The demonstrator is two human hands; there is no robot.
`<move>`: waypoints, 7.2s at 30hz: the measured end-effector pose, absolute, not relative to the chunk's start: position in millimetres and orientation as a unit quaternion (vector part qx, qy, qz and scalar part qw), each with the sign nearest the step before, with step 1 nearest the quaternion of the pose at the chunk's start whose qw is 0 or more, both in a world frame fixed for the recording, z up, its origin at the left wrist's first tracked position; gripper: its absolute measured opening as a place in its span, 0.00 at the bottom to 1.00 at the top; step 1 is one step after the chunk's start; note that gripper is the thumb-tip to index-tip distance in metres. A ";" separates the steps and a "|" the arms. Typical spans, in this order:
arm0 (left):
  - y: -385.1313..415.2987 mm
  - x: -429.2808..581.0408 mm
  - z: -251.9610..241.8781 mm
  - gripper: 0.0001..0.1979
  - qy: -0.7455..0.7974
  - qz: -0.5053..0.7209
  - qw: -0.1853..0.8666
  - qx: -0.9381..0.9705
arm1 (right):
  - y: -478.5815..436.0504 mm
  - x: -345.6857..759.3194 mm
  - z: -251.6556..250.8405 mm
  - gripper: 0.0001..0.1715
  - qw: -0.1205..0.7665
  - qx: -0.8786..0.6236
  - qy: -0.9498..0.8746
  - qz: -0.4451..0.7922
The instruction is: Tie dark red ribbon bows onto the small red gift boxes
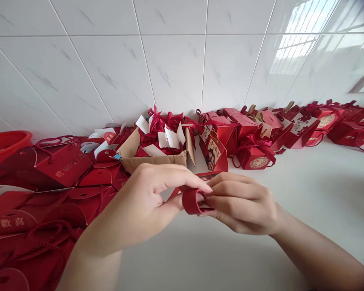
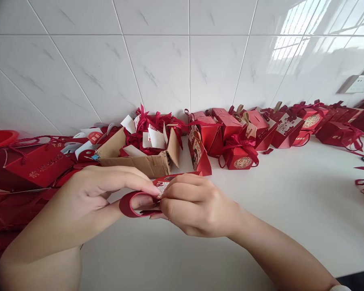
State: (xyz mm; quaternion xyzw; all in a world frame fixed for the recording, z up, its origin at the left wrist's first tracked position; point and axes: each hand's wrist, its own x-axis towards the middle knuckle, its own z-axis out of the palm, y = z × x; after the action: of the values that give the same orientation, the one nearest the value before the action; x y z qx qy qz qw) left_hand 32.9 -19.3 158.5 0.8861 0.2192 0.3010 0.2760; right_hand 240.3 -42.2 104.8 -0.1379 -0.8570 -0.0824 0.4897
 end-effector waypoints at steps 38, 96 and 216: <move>-21.9 38.8 155.4 0.17 0.244 0.281 0.280 0.885 | -40.3 238.2 100.5 0.06 0.492 -0.182 -0.845 -0.102; -12.6 47.3 137.1 0.19 0.126 0.455 0.190 0.861 | -34.4 233.1 95.8 0.08 0.562 -0.269 -0.771 -0.129; -15.6 -3.3 180.3 0.02 0.421 0.460 0.116 0.773 | 29.1 360.8 98.8 0.19 0.189 -0.788 -0.582 0.069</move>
State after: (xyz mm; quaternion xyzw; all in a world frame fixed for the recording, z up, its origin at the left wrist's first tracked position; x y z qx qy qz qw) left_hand -3.3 -15.6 180.3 0.7733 0.4211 0.4597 0.1156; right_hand 360.8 29.1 98.8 -0.7881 -0.5816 0.0690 0.1894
